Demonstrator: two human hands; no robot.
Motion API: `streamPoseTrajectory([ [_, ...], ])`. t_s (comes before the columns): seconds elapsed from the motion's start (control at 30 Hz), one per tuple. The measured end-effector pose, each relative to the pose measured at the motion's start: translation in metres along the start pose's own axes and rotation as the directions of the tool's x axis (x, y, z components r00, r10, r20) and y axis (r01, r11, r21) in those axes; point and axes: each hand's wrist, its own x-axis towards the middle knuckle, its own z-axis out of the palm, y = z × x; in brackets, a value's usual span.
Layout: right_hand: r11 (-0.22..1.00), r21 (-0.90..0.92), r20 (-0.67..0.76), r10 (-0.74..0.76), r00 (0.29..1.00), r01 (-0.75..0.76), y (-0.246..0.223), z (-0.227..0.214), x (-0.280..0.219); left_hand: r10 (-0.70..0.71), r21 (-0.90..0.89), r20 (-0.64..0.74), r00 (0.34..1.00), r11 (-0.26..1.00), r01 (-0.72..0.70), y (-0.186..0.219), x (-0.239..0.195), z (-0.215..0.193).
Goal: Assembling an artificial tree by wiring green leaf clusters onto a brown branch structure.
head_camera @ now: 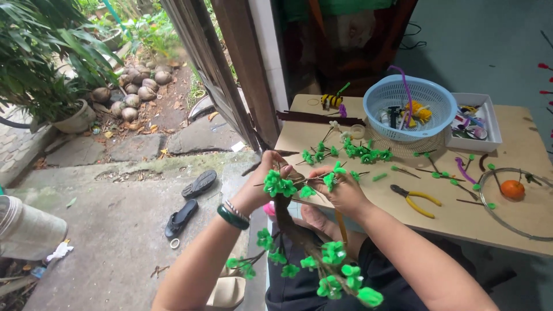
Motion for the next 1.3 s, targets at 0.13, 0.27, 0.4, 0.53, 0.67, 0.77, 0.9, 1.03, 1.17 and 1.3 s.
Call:
streamPoseTrajectory([
  [0.13,0.999,0.007,-0.038,-0.044,0.998,0.044,0.022,-0.016,0.013,-0.054,-0.661,-0.033,0.998,0.750,0.019,-0.024,0.001,0.022],
  [0.27,0.974,0.225,-0.158,0.015,0.987,0.021,0.006,-0.021,0.022,0.520,-0.754,-0.123,0.845,0.505,-0.421,-0.063,0.017,0.036],
  [0.4,0.945,0.309,-0.174,0.166,0.971,-0.106,-0.042,-0.011,0.012,0.745,-0.231,-0.447,0.495,0.439,-0.868,-0.032,-0.013,0.055],
  [0.53,0.953,0.262,-0.083,0.182,0.980,-0.155,-0.059,-0.010,0.011,0.699,-0.085,-0.613,0.369,0.406,-0.910,-0.068,0.035,0.052],
  [0.67,0.968,0.224,-0.043,0.122,0.992,-0.109,-0.063,-0.011,0.022,0.761,0.074,-0.528,0.377,0.484,-0.872,-0.018,0.007,0.025],
  [0.77,0.970,0.232,-0.038,0.087,0.995,-0.076,-0.063,-0.010,0.027,0.662,-0.109,-0.489,0.568,0.599,-0.793,0.017,-0.021,0.014],
  [0.9,0.954,0.291,-0.038,0.094,0.995,-0.079,-0.039,-0.008,0.038,0.930,0.420,-0.171,0.326,0.368,-0.830,0.000,-0.001,-0.007],
  [1.03,0.931,0.361,0.447,-0.120,0.886,-0.057,0.111,-0.066,0.112,0.862,0.245,-0.330,0.385,0.472,-0.847,0.015,-0.017,0.004],
  [1.17,0.990,0.131,0.063,-0.052,0.997,0.043,-0.019,-0.002,0.016,0.586,-0.322,-0.487,0.648,0.569,-0.757,-0.027,-0.003,0.022],
  [1.3,0.968,-0.194,-0.137,-0.188,0.973,0.160,-0.058,0.011,-0.004,0.311,-0.769,-0.328,0.892,0.461,-0.443,-0.026,-0.012,0.032],
])
